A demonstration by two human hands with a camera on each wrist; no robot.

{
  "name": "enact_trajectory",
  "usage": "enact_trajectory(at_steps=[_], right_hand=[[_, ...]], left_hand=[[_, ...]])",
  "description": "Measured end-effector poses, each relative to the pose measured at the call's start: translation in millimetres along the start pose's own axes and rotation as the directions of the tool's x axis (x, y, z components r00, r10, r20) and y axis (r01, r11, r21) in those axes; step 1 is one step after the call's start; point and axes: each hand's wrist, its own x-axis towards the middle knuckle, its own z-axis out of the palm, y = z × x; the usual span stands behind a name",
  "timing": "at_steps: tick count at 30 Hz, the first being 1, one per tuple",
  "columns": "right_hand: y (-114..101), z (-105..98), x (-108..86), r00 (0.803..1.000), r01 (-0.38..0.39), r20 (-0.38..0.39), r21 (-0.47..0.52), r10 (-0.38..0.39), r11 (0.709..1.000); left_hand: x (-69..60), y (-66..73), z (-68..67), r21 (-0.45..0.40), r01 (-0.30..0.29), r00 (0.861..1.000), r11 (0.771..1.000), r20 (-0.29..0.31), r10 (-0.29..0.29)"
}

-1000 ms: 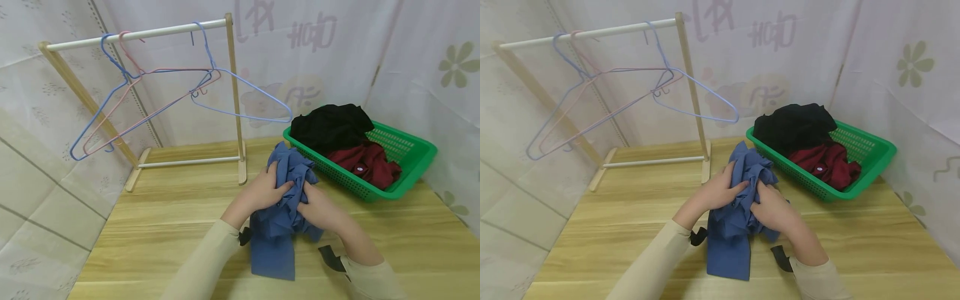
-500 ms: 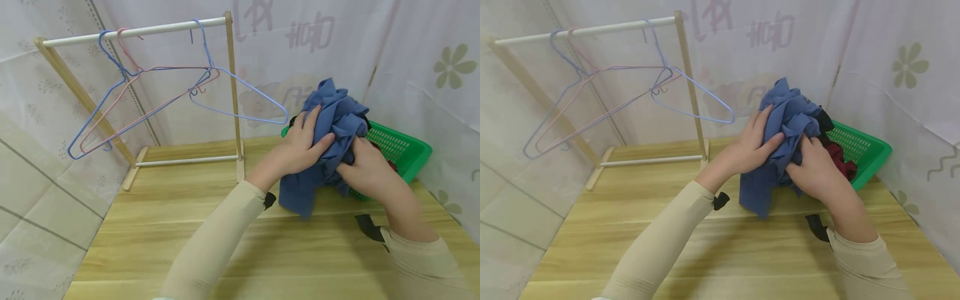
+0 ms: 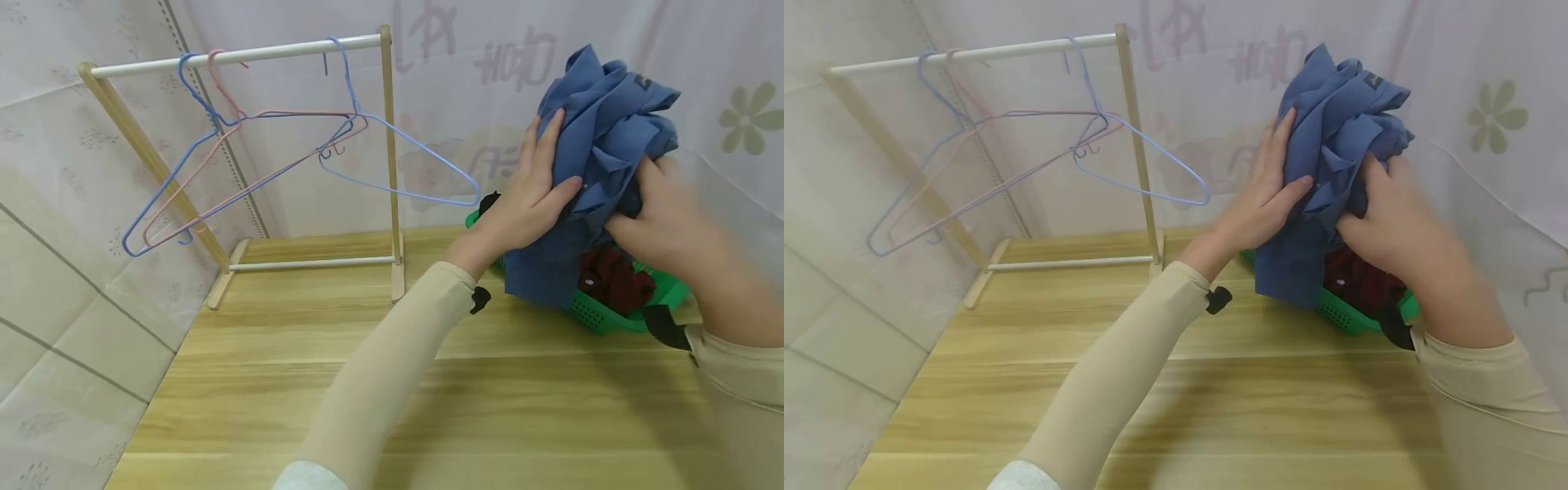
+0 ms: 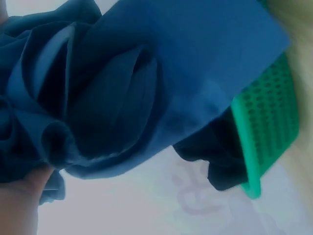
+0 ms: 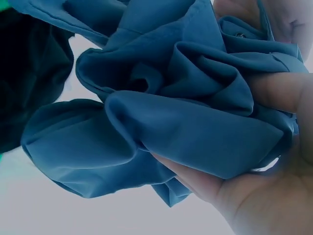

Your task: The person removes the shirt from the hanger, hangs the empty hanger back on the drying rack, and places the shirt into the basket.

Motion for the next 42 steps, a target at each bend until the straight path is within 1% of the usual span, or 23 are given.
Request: enact_trajectory(at_steps=[1, 3, 4, 8, 10, 12, 15, 18, 20, 21, 23, 25, 27, 28, 30, 31, 34, 37, 40, 42], right_hand=[[0.9, -3.0, 0.2, 1.0, 0.002, -0.027, -0.012, -0.002, 1.0], [1.8, -8.1, 2.0, 0.994, 0.043, -0.096, -0.007, -0.044, 0.999], [1.6, -10.5, 2.8, 0.992, 0.047, -0.12, -0.015, -0.049, 0.999], [-0.6, -18.9, 4.2, 0.983, 0.037, -0.176, -0.056, -0.047, 0.998], [-1.8, -21.4, 3.9, 0.979, 0.028, -0.196, -0.099, -0.048, 0.995], [-3.0, -22.7, 4.0, 0.977, 0.019, -0.208, -0.14, -0.049, 0.99], [-3.3, -22.5, 4.8, 0.975, 0.016, -0.218, -0.165, -0.052, 0.986], [-1.5, -22.1, 4.8, 0.98, -0.011, -0.198, -0.176, -0.025, 0.984], [2.3, -19.5, 5.0, 0.976, 0.017, -0.208, -0.2, -0.059, 0.98], [3.8, -18.5, 4.4, 0.982, 0.003, -0.187, -0.207, -0.043, 0.978], [8.8, -14.3, 4.1, 0.986, 0.005, -0.163, -0.226, -0.043, 0.974], [13.8, -9.8, 3.5, 0.991, -0.003, -0.129, -0.218, -0.026, 0.976], [17.6, -6.5, 2.4, 0.997, -0.044, -0.07, -0.198, 0.031, 0.979], [20.0, -4.3, 2.2, 0.998, -0.04, -0.064, -0.189, 0.028, 0.981], [22.6, -1.8, 1.3, 0.998, -0.058, -0.027, -0.172, 0.054, 0.983], [24.2, -0.5, 1.4, 0.999, -0.054, -0.017, -0.174, 0.052, 0.983], [28.3, 1.8, 1.8, 0.997, -0.061, 0.035, -0.192, 0.069, 0.979], [33.4, 5.1, 2.2, 0.992, -0.055, 0.098, -0.223, 0.079, 0.973], [39.9, 11.2, 2.0, 0.985, -0.037, 0.154, -0.235, 0.075, 0.971], [44.8, 16.4, 1.8, 0.976, -0.034, 0.202, -0.223, 0.081, 0.974]], left_hand=[[4.5, 0.5, 0.5, -0.005, -0.023, 1.0, 1.0, -0.012, 0.023], [13.6, 1.5, 0.4, -0.016, -0.081, 0.996, 0.997, -0.039, 0.081], [17.8, 2.2, -0.2, -0.02, -0.105, 0.993, 0.994, -0.052, 0.104], [30.5, 5.4, -1.7, -0.044, -0.164, 0.983, 0.986, -0.086, 0.159], [34.0, 7.0, -1.1, -0.065, -0.168, 0.983, 0.984, -0.092, 0.162], [36.3, 7.7, 0.1, -0.082, -0.16, 0.984, 0.984, -0.094, 0.152], [38.9, 6.7, 2.5, -0.094, -0.152, 0.985, 0.984, -0.098, 0.143], [41.5, 3.8, 6.3, -0.084, -0.15, 0.985, 0.985, -0.093, 0.142], [43.2, 0.6, 10.3, -0.082, -0.144, 0.987, 0.986, -0.086, 0.137], [43.7, -1.5, 12.4, -0.085, -0.137, 0.988, 0.987, -0.081, 0.13], [44.1, -6.6, 17.4, -0.091, -0.123, 0.991, 0.988, -0.072, 0.117], [43.6, -11.9, 22.8, -0.103, -0.1, 0.994, 0.99, -0.062, 0.094], [42.2, -16.5, 27.8, -0.11, -0.08, 0.996, 0.991, -0.051, 0.074], [41.5, -18.6, 30.0, -0.11, -0.073, 0.997, 0.991, -0.048, 0.068], [39.9, -21.8, 33.8, -0.113, -0.055, 0.998, 0.992, -0.041, 0.051], [39.0, -23.4, 35.4, -0.111, -0.05, 0.998, 0.993, -0.04, 0.045], [36.0, -29.0, 40.5, -0.112, -0.03, 0.999, 0.993, -0.033, 0.027], [31.3, -35.8, 46.5, -0.109, 0.002, 1.0, 0.994, -0.015, -0.004], [25.4, -42.4, 52.7, -0.102, 0.053, 0.998, 0.993, 0.022, -0.051], [21.8, -46.4, 56.6, -0.093, 0.09, 0.995, 0.992, 0.049, -0.085]])
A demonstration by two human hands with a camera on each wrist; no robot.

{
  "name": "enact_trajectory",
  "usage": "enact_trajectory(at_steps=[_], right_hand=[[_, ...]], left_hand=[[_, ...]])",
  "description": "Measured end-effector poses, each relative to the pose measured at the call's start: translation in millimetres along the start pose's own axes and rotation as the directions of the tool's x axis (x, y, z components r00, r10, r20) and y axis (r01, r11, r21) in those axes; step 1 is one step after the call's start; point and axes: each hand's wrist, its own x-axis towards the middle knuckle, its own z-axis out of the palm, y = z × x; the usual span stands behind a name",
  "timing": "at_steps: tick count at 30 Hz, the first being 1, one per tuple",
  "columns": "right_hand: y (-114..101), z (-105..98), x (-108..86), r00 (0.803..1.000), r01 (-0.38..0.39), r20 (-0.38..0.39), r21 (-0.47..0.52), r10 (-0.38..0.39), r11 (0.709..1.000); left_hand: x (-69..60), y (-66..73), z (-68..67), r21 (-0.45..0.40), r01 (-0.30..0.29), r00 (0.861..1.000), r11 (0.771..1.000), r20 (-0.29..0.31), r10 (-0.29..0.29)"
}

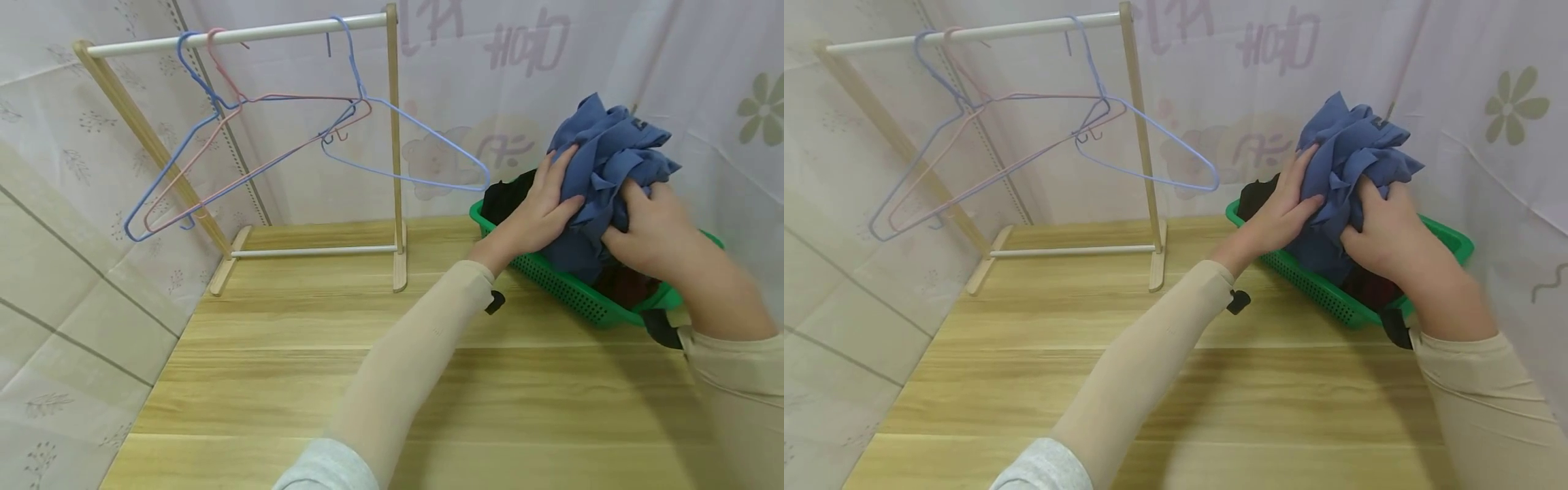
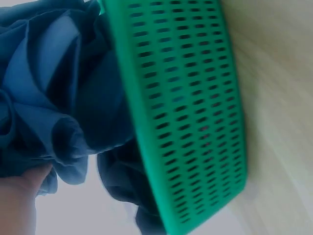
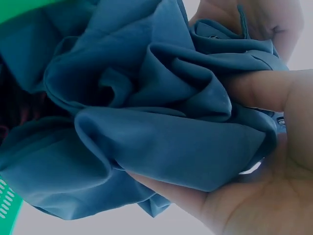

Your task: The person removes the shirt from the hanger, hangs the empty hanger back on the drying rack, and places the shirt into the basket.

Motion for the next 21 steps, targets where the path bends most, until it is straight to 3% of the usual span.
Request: enact_trajectory(at_steps=[5, 8, 11, 15, 18, 21], right_hand=[[9.7, 12.1, 1.7, 0.989, -0.029, 0.145, 0.008, 0.028, 1.0], [15.5, 17.6, 3.0, 0.973, -0.059, 0.223, -0.012, 0.06, 0.998], [21.1, 24.5, 4.1, 0.95, -0.09, 0.296, -0.041, 0.098, 0.995], [27.0, 33.8, 2.1, 0.929, -0.122, 0.343, -0.075, 0.141, 0.99], [30.7, 38.4, 0.3, 0.927, -0.124, 0.349, -0.072, 0.141, 0.99], [33.7, 40.9, 0.6, 0.926, -0.114, 0.355, -0.058, 0.127, 0.992]], left_hand=[[-4.5, -10.2, 8.0, 0.056, 0.06, 0.996, 0.997, 0.062, -0.064], [-5.1, -15.5, 12.8, 0.162, 0.108, 0.987, 0.981, 0.101, -0.125], [-5.1, -19.9, 19.4, 0.313, 0.154, 0.966, 0.937, 0.152, -0.209], [-4.8, -23.9, 30.9, 0.476, 0.153, 0.94, 0.866, 0.199, -0.276], [-5.0, -26.4, 37.9, 0.544, 0.156, 0.935, 0.825, 0.187, -0.3], [-4.2, -27.7, 42.7, 0.589, 0.198, 0.923, 0.784, 0.157, -0.351]])
